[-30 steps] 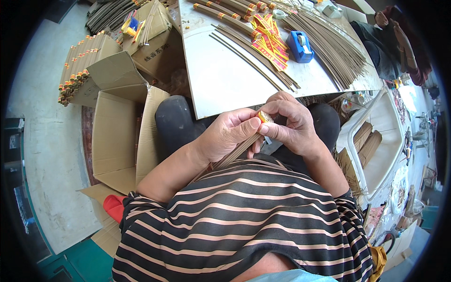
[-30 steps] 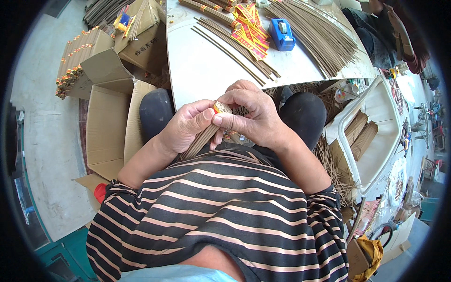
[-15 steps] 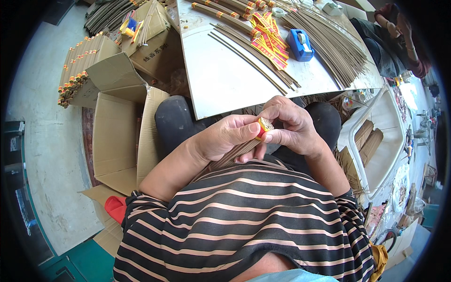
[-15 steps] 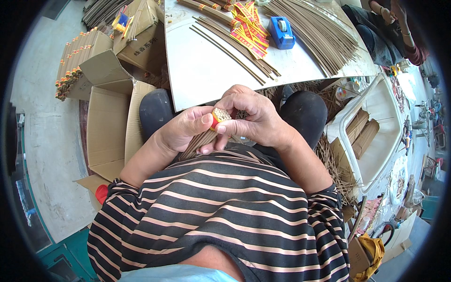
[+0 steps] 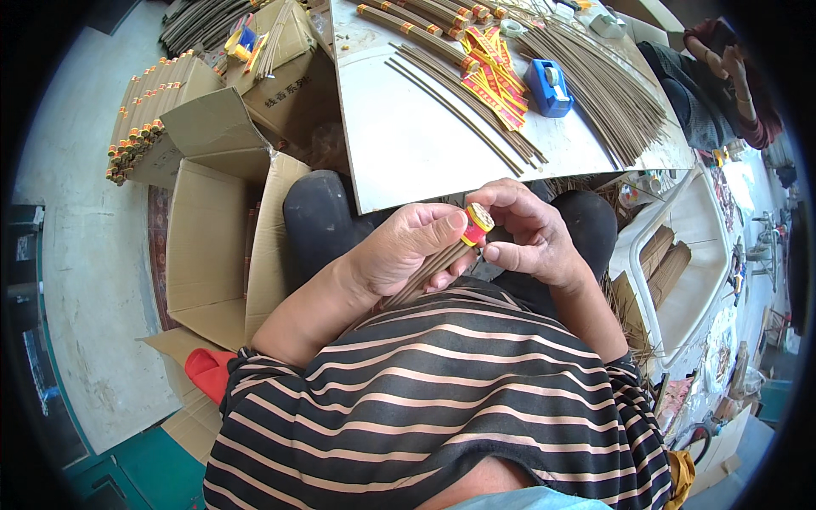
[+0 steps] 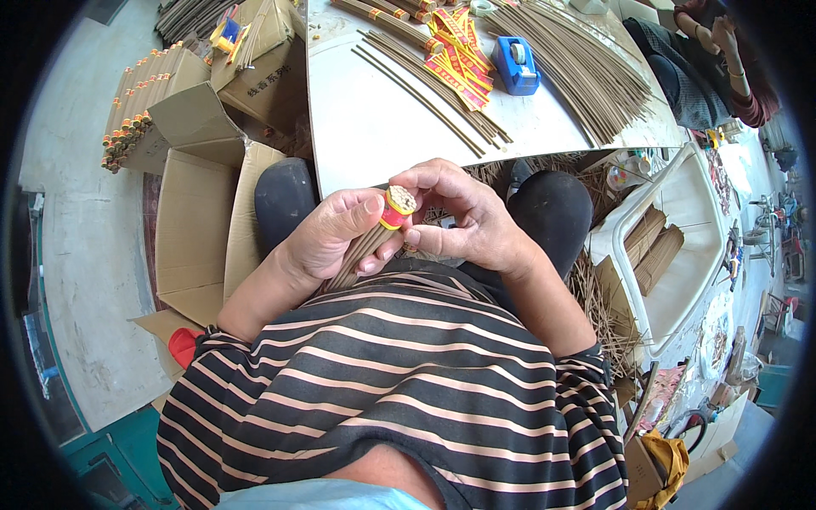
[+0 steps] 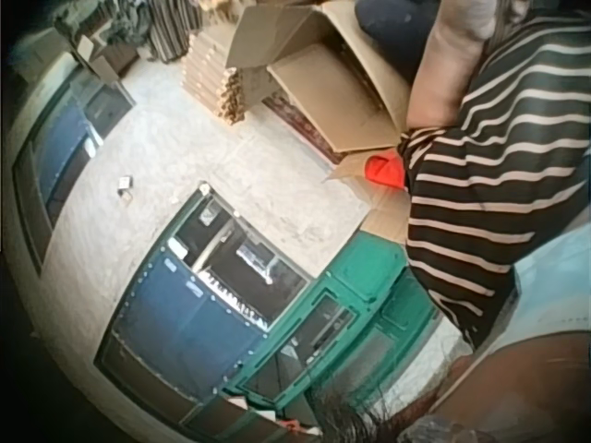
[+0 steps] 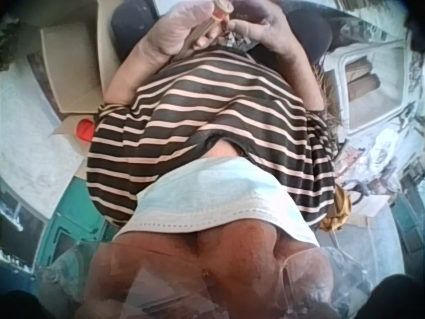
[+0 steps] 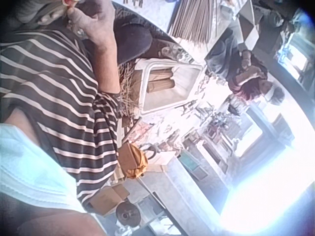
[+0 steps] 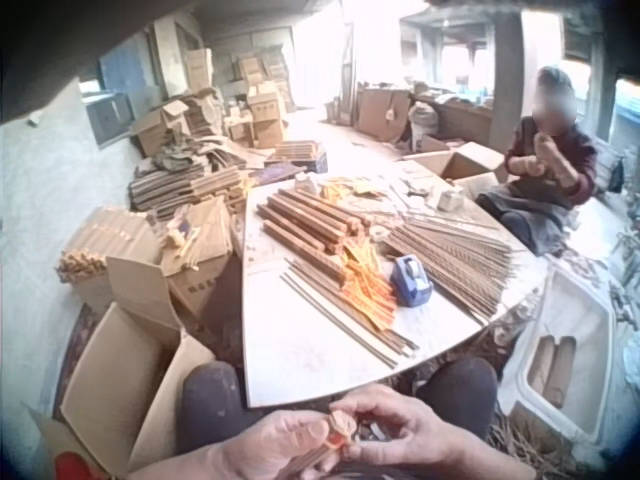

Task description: The person gathers thin wooden sticks into bundles, aligns them, and wraps a small red and yellow paper label around the middle to secure them. Finished bundles are placed on the table.

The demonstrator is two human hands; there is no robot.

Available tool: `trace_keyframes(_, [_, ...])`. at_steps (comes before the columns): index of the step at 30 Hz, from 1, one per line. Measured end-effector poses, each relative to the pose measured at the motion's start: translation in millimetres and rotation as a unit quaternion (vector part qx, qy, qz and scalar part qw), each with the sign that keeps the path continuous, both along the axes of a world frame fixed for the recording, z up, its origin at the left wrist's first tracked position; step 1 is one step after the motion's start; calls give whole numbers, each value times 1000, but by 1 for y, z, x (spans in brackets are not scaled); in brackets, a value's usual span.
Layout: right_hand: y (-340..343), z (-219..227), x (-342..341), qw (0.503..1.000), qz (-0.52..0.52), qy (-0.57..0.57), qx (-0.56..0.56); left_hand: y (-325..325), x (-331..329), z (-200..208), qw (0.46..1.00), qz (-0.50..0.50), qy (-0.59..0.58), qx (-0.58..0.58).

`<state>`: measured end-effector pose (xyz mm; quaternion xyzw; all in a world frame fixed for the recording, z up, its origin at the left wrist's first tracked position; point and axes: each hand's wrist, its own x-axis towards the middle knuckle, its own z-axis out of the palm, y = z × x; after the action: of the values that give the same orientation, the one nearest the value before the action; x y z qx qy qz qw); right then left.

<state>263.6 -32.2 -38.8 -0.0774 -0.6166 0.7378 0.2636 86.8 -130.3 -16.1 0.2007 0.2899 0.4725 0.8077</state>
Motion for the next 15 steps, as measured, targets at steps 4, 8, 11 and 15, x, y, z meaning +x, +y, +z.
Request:
trace_keyframes(4, [-5,-3,0,999,-13,-39,30,-4,-1,1,999,26,33,10])
trace_keyframes(8, [-5,2,-4,992,-54,-65,93,-5,4,2,998,37,55,17])
trace_keyframes(11, [-12,4,-6,984,-104,-73,125,-7,5,4,996,33,75,46])
trace_keyframes(15, [-13,9,-4,980,-104,-81,149,-8,4,7,995,2,83,59])
